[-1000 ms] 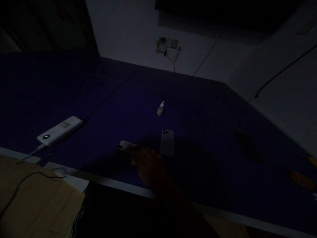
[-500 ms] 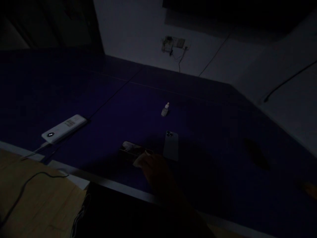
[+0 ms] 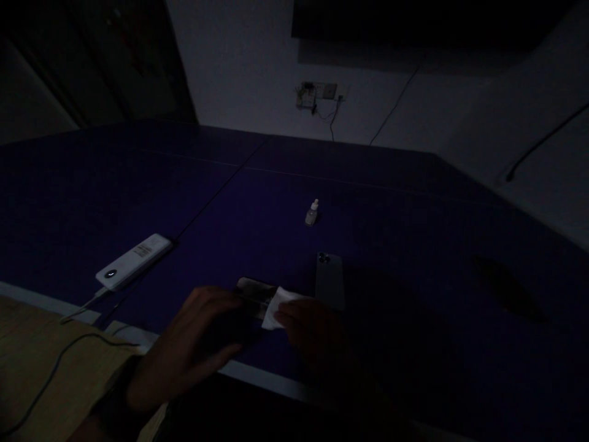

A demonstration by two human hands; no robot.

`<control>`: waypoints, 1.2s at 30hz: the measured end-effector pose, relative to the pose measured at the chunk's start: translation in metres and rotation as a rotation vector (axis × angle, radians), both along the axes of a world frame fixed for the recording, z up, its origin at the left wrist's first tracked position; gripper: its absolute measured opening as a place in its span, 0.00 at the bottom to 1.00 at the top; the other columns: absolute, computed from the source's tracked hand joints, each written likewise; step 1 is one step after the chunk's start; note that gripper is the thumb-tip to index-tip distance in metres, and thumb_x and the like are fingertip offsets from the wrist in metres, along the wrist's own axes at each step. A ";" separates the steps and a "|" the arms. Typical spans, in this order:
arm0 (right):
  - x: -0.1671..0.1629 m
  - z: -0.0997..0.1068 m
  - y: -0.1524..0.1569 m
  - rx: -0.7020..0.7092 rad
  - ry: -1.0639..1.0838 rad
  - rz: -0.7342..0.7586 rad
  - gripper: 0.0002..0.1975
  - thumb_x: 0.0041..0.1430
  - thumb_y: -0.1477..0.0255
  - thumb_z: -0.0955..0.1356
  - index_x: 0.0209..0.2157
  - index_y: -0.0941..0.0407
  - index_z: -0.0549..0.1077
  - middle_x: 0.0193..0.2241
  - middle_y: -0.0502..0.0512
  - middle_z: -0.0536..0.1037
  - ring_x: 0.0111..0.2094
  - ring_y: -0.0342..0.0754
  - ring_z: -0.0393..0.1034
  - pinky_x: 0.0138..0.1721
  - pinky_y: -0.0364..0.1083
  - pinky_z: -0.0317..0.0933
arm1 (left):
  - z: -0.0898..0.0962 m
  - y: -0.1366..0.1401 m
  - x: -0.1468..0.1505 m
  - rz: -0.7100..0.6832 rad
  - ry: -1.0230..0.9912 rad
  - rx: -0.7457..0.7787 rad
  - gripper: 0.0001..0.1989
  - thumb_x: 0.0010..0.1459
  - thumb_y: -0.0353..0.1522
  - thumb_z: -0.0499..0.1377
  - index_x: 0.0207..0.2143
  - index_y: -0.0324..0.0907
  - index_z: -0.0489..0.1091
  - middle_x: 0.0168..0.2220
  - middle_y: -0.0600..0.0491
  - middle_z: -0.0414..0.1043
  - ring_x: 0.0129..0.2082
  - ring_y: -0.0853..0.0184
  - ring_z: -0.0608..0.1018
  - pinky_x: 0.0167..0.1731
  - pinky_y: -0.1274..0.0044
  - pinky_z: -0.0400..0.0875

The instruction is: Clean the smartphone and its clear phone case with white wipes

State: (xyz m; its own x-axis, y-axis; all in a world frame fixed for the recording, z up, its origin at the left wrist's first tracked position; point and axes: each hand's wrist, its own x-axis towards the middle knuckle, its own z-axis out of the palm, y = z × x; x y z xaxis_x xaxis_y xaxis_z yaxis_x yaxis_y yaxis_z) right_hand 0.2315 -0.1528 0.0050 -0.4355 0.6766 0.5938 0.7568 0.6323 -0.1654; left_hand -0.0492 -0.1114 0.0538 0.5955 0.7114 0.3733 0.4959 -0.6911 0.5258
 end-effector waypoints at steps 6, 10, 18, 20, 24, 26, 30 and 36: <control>0.015 -0.017 -0.001 -0.107 -0.220 0.157 0.21 0.69 0.78 0.57 0.58 0.57 0.70 0.54 0.58 0.78 0.57 0.49 0.70 0.57 0.51 0.67 | -0.040 0.067 0.009 -0.059 0.178 -0.080 0.63 0.43 0.40 0.77 0.71 0.49 0.40 0.65 0.41 0.61 0.65 0.48 0.64 0.61 0.57 0.64; 0.002 -0.021 0.006 -0.186 -0.254 0.172 0.22 0.68 0.80 0.58 0.59 0.59 0.70 0.57 0.59 0.75 0.60 0.50 0.68 0.58 0.51 0.67 | -0.058 0.082 0.005 -0.135 0.167 -0.115 0.69 0.40 0.42 0.77 0.72 0.52 0.32 0.66 0.41 0.61 0.65 0.49 0.67 0.64 0.54 0.59; -0.052 -0.010 0.039 -0.267 -0.201 0.241 0.23 0.68 0.80 0.58 0.61 0.59 0.68 0.61 0.58 0.71 0.63 0.48 0.64 0.65 0.51 0.59 | -0.063 0.080 0.003 -0.142 0.166 -0.094 0.65 0.48 0.34 0.75 0.71 0.56 0.28 0.65 0.44 0.62 0.64 0.54 0.68 0.66 0.53 0.54; -0.034 -0.014 0.032 -0.291 -0.216 0.245 0.25 0.67 0.81 0.57 0.62 0.58 0.67 0.61 0.57 0.71 0.64 0.48 0.63 0.65 0.52 0.59 | -0.063 0.081 0.002 -0.139 0.164 -0.095 0.67 0.45 0.38 0.76 0.71 0.55 0.29 0.66 0.42 0.61 0.64 0.51 0.68 0.66 0.51 0.55; 0.017 -0.027 0.007 -0.356 -0.287 0.189 0.26 0.67 0.79 0.59 0.65 0.57 0.63 0.64 0.58 0.68 0.65 0.50 0.60 0.62 0.52 0.63 | -0.063 0.081 0.002 -0.143 0.147 -0.109 0.70 0.39 0.46 0.76 0.71 0.53 0.30 0.66 0.40 0.60 0.65 0.49 0.67 0.66 0.50 0.53; 0.027 -0.029 0.003 -0.361 -0.279 0.164 0.27 0.67 0.79 0.59 0.66 0.57 0.61 0.64 0.59 0.67 0.66 0.51 0.57 0.63 0.52 0.62 | -0.063 0.081 0.003 -0.140 0.139 -0.119 0.71 0.39 0.46 0.76 0.71 0.52 0.30 0.66 0.40 0.60 0.65 0.49 0.67 0.67 0.51 0.53; -0.014 -0.015 0.026 -0.371 -0.295 0.189 0.28 0.66 0.81 0.59 0.66 0.61 0.61 0.65 0.64 0.65 0.67 0.52 0.56 0.65 0.54 0.59 | -0.066 0.082 0.005 -0.141 0.144 -0.138 0.71 0.38 0.46 0.77 0.71 0.52 0.29 0.66 0.40 0.61 0.65 0.49 0.66 0.66 0.51 0.52; -0.072 0.007 0.073 -0.415 -0.272 0.272 0.27 0.65 0.79 0.62 0.66 0.62 0.61 0.66 0.63 0.63 0.68 0.51 0.55 0.68 0.54 0.52 | -0.067 0.082 0.005 -0.116 0.168 -0.128 0.73 0.37 0.43 0.78 0.71 0.54 0.28 0.65 0.40 0.63 0.64 0.51 0.69 0.66 0.52 0.55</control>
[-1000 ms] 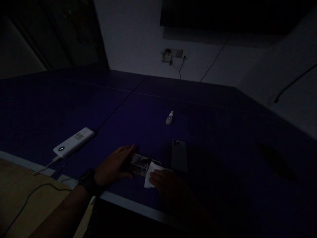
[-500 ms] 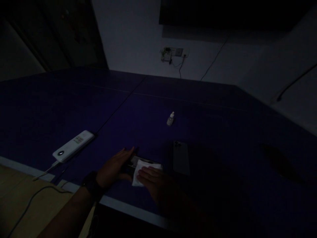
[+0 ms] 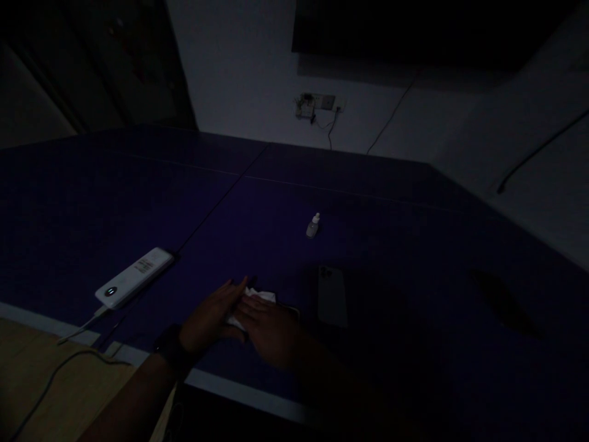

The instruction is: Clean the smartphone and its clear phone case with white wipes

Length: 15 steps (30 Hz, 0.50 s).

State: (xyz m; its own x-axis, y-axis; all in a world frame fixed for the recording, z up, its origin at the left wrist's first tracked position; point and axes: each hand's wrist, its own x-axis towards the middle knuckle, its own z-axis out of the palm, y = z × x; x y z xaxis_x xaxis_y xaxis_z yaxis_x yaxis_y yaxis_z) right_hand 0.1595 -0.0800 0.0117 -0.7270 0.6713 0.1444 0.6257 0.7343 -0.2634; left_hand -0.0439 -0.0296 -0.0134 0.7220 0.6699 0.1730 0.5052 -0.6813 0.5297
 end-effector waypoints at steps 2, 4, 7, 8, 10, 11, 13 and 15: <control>0.018 0.000 -0.001 0.000 0.007 0.008 0.26 0.65 0.80 0.62 0.64 0.63 0.64 0.64 0.64 0.66 0.67 0.52 0.57 0.68 0.54 0.53 | 0.001 -0.001 0.000 0.003 -0.002 0.007 0.74 0.37 0.41 0.78 0.71 0.54 0.28 0.64 0.41 0.64 0.64 0.51 0.69 0.66 0.52 0.55; 0.051 -0.003 -0.010 0.005 0.017 -0.005 0.25 0.65 0.80 0.61 0.63 0.63 0.66 0.62 0.64 0.69 0.65 0.52 0.60 0.66 0.53 0.57 | 0.002 -0.001 -0.001 0.007 -0.007 0.008 0.74 0.36 0.40 0.79 0.71 0.54 0.28 0.64 0.42 0.65 0.64 0.51 0.69 0.66 0.52 0.55; 0.099 -0.011 -0.033 -0.018 -0.003 -0.107 0.26 0.66 0.82 0.58 0.65 0.60 0.63 0.63 0.62 0.68 0.64 0.49 0.61 0.63 0.51 0.62 | 0.003 -0.001 -0.001 0.010 -0.017 -0.001 0.73 0.36 0.42 0.78 0.71 0.55 0.29 0.63 0.44 0.67 0.63 0.51 0.69 0.66 0.51 0.54; 0.109 -0.015 -0.040 -0.012 -0.008 -0.116 0.27 0.66 0.81 0.58 0.65 0.59 0.62 0.64 0.61 0.67 0.65 0.49 0.60 0.63 0.50 0.62 | 0.004 -0.001 -0.002 0.007 -0.017 -0.005 0.73 0.36 0.43 0.78 0.71 0.55 0.29 0.62 0.44 0.67 0.63 0.51 0.70 0.66 0.51 0.54; 0.119 -0.022 -0.052 0.003 -0.014 -0.159 0.28 0.66 0.82 0.57 0.66 0.56 0.61 0.65 0.59 0.66 0.66 0.48 0.58 0.63 0.51 0.61 | 0.004 -0.001 -0.002 0.004 -0.013 -0.013 0.71 0.37 0.44 0.78 0.71 0.54 0.30 0.62 0.44 0.67 0.63 0.51 0.69 0.66 0.51 0.53; 0.119 -0.025 -0.057 0.021 -0.018 -0.176 0.29 0.66 0.82 0.57 0.66 0.56 0.61 0.65 0.59 0.66 0.66 0.48 0.58 0.63 0.51 0.62 | 0.005 -0.001 -0.002 0.005 -0.009 -0.013 0.71 0.38 0.44 0.77 0.71 0.54 0.31 0.63 0.44 0.67 0.63 0.50 0.69 0.66 0.51 0.53; 0.113 -0.030 -0.064 0.070 -0.021 -0.194 0.29 0.65 0.83 0.57 0.66 0.57 0.62 0.64 0.60 0.68 0.65 0.50 0.60 0.62 0.52 0.63 | 0.005 -0.001 -0.002 0.010 0.000 -0.009 0.69 0.40 0.43 0.77 0.71 0.55 0.31 0.64 0.44 0.64 0.64 0.50 0.68 0.66 0.50 0.53; 0.104 -0.033 -0.071 0.111 0.004 -0.198 0.29 0.64 0.84 0.58 0.65 0.57 0.64 0.61 0.60 0.71 0.63 0.50 0.63 0.61 0.52 0.64 | 0.005 -0.002 -0.003 0.017 0.007 -0.002 0.69 0.40 0.42 0.77 0.71 0.56 0.31 0.65 0.44 0.63 0.64 0.50 0.68 0.66 0.50 0.53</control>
State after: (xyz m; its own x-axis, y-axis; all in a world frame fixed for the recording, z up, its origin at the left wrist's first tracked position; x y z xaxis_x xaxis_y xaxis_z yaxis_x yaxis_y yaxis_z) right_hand 0.2635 -0.1510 -0.0211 -0.5819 0.7807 0.2279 0.7598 0.6218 -0.1901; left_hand -0.0465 -0.0317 -0.0086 0.7117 0.6825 0.1665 0.5207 -0.6716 0.5271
